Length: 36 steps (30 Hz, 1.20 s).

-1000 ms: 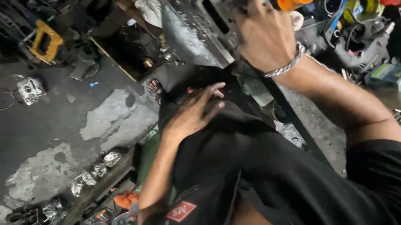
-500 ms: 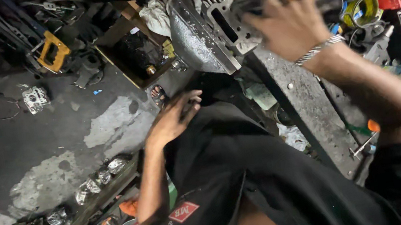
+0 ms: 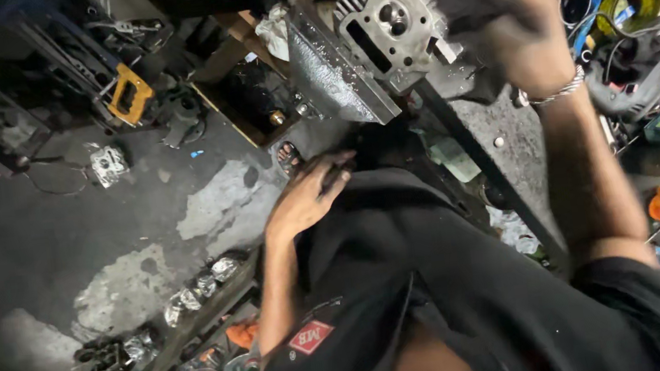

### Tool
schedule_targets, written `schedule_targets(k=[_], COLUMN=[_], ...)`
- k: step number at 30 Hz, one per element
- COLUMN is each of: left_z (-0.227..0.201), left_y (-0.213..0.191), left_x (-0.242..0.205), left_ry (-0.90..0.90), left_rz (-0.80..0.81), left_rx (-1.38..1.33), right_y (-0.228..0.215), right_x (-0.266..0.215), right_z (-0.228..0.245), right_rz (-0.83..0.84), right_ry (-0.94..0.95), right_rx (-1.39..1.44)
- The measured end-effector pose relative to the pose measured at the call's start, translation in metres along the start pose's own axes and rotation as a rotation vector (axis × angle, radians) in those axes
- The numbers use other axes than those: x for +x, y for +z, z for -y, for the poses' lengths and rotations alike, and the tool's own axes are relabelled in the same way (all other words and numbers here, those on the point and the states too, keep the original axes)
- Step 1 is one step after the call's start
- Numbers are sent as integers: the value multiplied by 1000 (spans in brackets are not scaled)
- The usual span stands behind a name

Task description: The person cleans a metal engine casing with a rag, then uses a power drill to work on a bolt or hole on the casing. The person handles the casing and a rag, and uses a power drill.

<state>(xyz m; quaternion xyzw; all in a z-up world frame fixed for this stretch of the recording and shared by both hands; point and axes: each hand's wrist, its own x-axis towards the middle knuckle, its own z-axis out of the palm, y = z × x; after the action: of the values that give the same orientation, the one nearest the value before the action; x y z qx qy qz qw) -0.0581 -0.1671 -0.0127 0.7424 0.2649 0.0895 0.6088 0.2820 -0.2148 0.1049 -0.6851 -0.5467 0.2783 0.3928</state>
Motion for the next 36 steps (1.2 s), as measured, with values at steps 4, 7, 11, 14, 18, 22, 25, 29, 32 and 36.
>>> schedule_targets(k=[4,7,11,14,18,22,25,29,32,36], left_z=[-9,-18,-16,-9,-10,-26,-43,-57,-50,-31], left_y=[7,12,23,17,16,-3,-2,1,18,44], left_x=[5,18,17,11,1,-4,6,22,22,23], left_ry=[41,46,152,154,210,383,444,552,511,416], left_rz=[94,150,109,-19,-556,-466,-433,-458,-473,-746], left_rx=[93,127,145,58,-189,-51,176,227,148,-24], right_y=[9,29,51,55,62,82,78,59,50,47], right_x=[11,29,56,53,-23,-71,-68,-66,-88,-113], right_z=[22,16,-14,-29,-19,14,34,24,-11,-46], right_rz=[417,468,494,379,314,483,178,199,298,285], right_ry=[-62,-34,-283,-673,-71,409,-510,-143,-69,100], right_rx=[-1121,-1061,-937,-631,75,575,84,103,213,504])
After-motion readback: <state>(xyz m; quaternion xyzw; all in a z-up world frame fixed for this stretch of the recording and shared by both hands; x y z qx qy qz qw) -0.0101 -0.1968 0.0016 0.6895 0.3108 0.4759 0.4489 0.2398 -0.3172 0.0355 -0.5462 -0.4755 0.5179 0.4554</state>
